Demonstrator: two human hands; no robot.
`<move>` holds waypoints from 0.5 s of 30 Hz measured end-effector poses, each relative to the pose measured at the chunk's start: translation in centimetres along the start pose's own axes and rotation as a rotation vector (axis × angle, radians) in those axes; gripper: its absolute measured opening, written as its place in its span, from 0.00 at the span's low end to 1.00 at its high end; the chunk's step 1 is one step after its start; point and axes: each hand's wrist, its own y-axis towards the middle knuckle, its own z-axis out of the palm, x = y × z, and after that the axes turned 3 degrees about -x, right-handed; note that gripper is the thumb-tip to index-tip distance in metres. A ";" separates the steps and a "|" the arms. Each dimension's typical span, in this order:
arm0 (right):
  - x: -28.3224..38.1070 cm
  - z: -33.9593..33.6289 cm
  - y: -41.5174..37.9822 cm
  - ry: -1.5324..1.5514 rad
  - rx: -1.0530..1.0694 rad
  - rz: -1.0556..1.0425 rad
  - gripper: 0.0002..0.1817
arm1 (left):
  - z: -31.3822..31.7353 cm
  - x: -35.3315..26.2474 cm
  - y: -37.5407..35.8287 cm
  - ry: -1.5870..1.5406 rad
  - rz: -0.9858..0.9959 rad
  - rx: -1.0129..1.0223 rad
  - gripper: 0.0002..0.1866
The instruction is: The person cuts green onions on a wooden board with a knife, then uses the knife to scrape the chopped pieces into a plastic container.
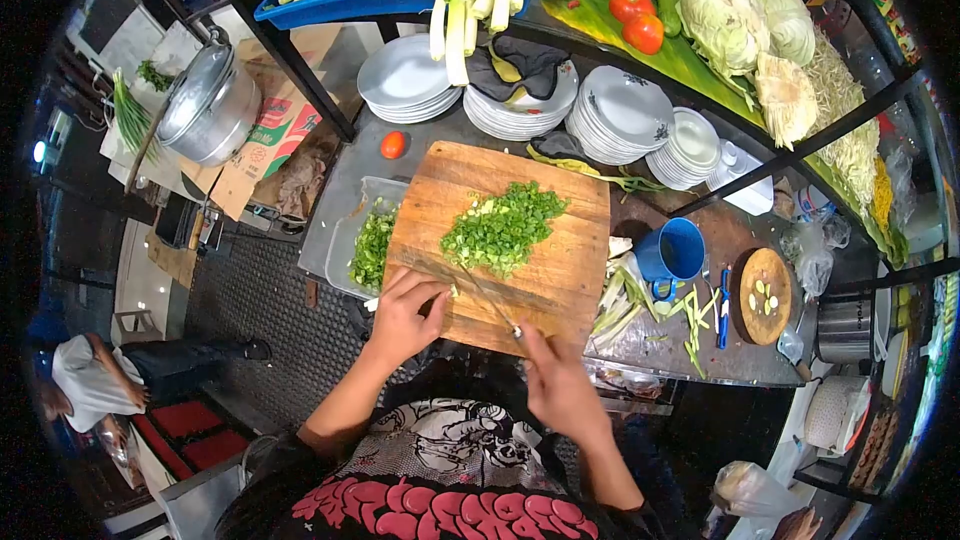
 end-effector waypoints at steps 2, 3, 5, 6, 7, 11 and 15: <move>1.2 1.3 -0.6 0.006 0.050 0.046 0.36 | 0.0 0.0 0.0 -0.007 -0.004 0.003 0.03; 1.1 2.1 -0.9 0.028 0.037 -0.001 0.36 | 0.0 -0.1 0.1 -0.012 -0.008 0.003 0.04; 1.2 3.3 -1.6 0.065 0.004 -0.007 0.36 | 0.0 -0.2 0.1 -0.019 -0.011 0.002 0.04; 1.4 3.8 -1.8 0.085 -0.013 -0.013 0.36 | 0.0 -0.3 0.2 -0.019 -0.010 0.001 0.04; 1.5 4.2 -1.9 0.095 -0.025 -0.036 0.37 | -0.1 -0.3 0.2 -0.019 -0.009 0.000 0.04; 0.5 5.8 -2.8 0.072 -0.040 -0.023 0.37 | 0.0 -0.3 0.1 -0.004 -0.006 0.001 0.04; 0.6 5.6 -2.7 0.041 -0.008 -0.011 0.37 | 0.0 -0.3 0.0 -0.006 -0.014 0.007 0.05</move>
